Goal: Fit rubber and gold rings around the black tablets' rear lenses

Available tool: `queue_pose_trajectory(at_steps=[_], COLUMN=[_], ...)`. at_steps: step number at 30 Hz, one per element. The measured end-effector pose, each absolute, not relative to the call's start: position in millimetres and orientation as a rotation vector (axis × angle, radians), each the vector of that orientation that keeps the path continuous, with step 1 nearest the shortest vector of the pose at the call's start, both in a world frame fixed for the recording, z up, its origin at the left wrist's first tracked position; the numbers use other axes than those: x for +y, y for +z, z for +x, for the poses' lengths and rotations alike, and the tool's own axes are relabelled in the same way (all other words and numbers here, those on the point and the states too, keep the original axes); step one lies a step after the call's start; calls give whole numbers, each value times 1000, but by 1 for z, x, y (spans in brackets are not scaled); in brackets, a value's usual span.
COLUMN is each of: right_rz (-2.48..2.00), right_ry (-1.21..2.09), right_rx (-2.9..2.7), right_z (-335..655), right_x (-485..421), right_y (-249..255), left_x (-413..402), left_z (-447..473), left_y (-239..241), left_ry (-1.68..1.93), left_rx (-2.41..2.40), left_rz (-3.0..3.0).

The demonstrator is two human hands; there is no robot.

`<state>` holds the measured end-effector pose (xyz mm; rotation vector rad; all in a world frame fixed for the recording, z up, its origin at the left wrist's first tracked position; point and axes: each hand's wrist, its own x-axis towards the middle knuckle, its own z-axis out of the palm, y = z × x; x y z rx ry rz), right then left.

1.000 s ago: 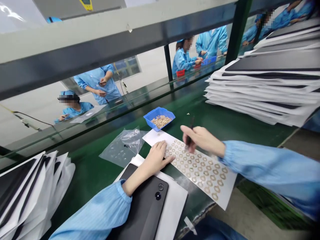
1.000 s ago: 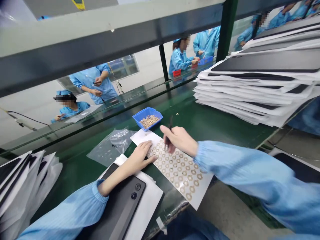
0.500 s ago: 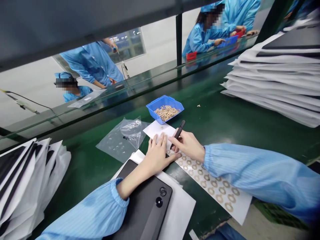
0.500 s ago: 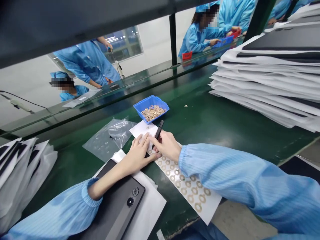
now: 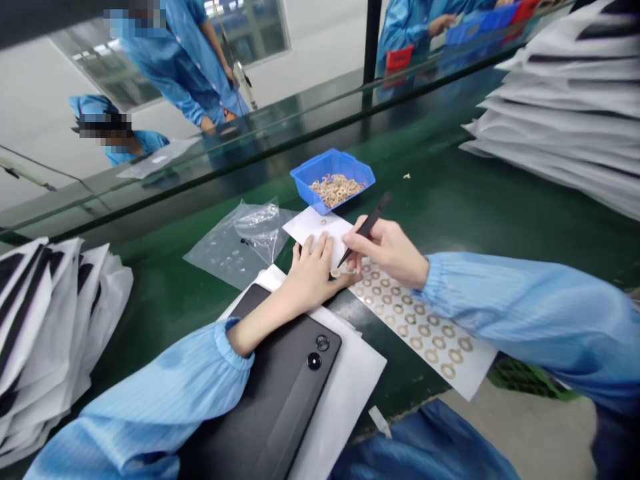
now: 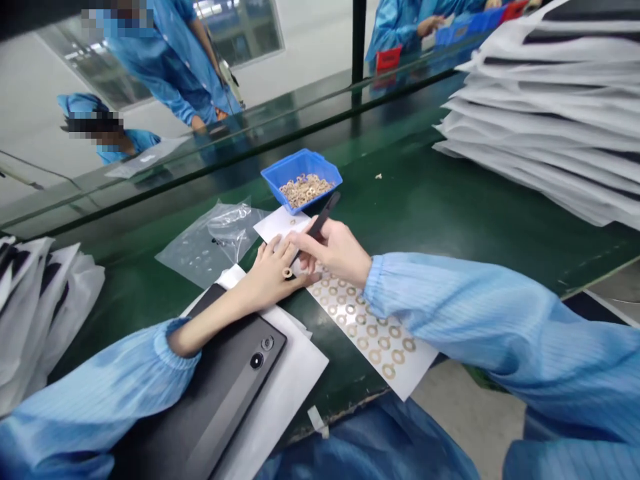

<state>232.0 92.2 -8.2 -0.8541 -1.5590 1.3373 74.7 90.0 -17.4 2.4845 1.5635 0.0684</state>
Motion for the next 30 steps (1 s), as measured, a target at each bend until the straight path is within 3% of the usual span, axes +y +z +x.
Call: queue_pose_trajectory(at_steps=[9,17,30], right_rz=[-673,-783,-870], right_ry=[2081,2020,1965], right_rx=[-1489,-1469,-1560], right_z=[204,201,201], right_x=[58,47,46], right_y=[-9,-21,-18], left_x=[25,-20,-21], left_z=[14,0,4], left_y=[21,9,15], left_ry=[477,562,476], left_rx=[1413,964,918], left_rz=[2516,2547,2612])
